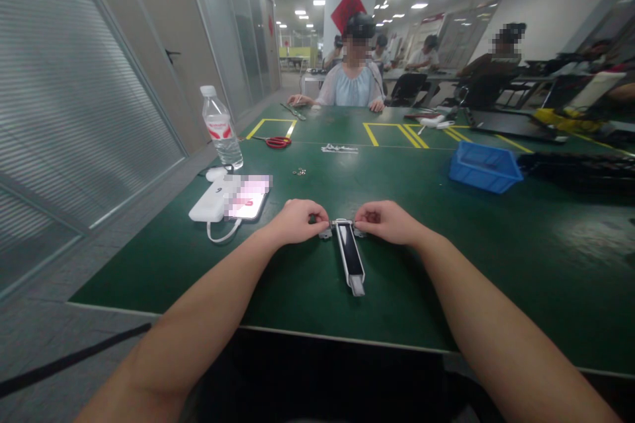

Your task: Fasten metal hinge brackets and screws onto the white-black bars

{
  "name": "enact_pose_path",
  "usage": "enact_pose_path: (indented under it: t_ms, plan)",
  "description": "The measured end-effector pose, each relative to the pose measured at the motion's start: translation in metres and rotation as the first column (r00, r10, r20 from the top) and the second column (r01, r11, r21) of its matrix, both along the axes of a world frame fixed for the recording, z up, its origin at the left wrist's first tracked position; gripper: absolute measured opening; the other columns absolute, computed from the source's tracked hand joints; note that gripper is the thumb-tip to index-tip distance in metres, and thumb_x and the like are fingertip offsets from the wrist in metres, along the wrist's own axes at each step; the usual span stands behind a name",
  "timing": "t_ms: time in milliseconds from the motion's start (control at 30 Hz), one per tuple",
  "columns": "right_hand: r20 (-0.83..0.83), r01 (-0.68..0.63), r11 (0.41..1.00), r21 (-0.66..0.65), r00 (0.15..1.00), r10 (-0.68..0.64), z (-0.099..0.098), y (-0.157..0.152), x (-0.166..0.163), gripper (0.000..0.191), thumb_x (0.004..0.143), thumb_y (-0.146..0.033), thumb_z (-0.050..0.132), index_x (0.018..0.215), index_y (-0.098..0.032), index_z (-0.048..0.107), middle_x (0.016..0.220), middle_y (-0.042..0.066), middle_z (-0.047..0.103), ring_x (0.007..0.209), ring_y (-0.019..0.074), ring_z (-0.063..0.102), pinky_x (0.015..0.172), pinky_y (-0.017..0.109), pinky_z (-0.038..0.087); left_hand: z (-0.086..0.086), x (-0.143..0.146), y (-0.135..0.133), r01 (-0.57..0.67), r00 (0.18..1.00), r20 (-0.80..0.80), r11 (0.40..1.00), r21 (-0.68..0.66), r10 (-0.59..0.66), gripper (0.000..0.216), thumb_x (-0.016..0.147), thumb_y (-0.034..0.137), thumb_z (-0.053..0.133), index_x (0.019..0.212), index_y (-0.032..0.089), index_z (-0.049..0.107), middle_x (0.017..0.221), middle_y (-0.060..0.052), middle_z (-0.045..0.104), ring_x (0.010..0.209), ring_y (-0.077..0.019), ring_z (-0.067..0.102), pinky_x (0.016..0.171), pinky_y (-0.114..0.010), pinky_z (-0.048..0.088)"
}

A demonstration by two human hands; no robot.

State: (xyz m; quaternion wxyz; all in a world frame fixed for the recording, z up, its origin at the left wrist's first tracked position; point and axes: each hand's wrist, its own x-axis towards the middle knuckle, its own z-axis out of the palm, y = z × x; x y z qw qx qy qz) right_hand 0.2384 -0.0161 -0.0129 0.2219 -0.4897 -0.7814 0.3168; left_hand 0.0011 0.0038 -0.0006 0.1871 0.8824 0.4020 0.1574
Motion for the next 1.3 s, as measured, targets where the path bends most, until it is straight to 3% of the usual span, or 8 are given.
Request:
enact_pose_path:
  t_ms: [467, 833, 1033, 1300]
  plan:
    - [-0.024, -0.012, 1.0, -0.004, 1.0, 0.012, -0.003, 0.0016, 0.0014, 0.018, 0.076, -0.033, 0.058, 0.077, -0.015, 0.062, 0.064, 0.001, 0.059, 0.056, 0.011, 0.051, 0.055, 0.024, 0.041, 0.001, 0.0002, -0.0019, -0.003, 0.999, 0.04, 0.999, -0.039, 0.004, 0.014, 0.073, 0.029, 0.062, 0.082, 0.018, 0.067, 0.075, 0.001, 0.065, 0.067, -0.0117, 0.054, 0.066, -0.023, 0.037]
    - [-0.009, -0.006, 1.0, -0.004, 1.0, 0.006, -0.0012, 0.0005, 0.0004, 0.017, 0.076, -0.031, 0.058, 0.078, -0.015, 0.063, 0.064, 0.002, 0.06, 0.057, 0.0116, 0.051, 0.055, 0.025, 0.042, 0.0016, 0.0006, -0.0023, 0.007, 1.0, 0.017, 0.999, 0.033, -0.007, 0.012, 0.076, 0.028, 0.061, 0.08, 0.019, 0.068, 0.073, 0.002, 0.066, 0.066, -0.0114, 0.056, 0.068, -0.024, 0.036]
    - [-0.017, -0.011, 1.0, -0.002, 1.0, 0.011, -0.002, 0.0008, 0.0006, 0.018, 0.076, -0.032, 0.058, 0.077, -0.015, 0.062, 0.063, 0.001, 0.059, 0.056, 0.0108, 0.051, 0.055, 0.024, 0.041, 0.0054, 0.0009, -0.0055, 0.081, 0.992, -0.109, 0.973, 0.215, -0.059, 0.012, 0.079, 0.027, 0.057, 0.083, 0.02, 0.067, 0.084, 0.0, 0.069, 0.084, -0.0178, 0.061, 0.08, -0.033, 0.029]
    - [-0.032, -0.007, 1.0, -0.005, 0.999, 0.007, -0.0059, 0.0031, 0.0021, 0.02, 0.075, -0.034, 0.059, 0.077, -0.015, 0.062, 0.063, 0.001, 0.058, 0.055, 0.0105, 0.05, 0.053, 0.024, 0.04, 0.0075, -0.0016, -0.0042, 0.062, 0.991, -0.129, 0.981, 0.183, -0.038, 0.017, 0.082, 0.03, 0.056, 0.081, 0.019, 0.068, 0.089, -0.002, 0.068, 0.089, -0.0181, 0.06, 0.078, -0.031, 0.031]
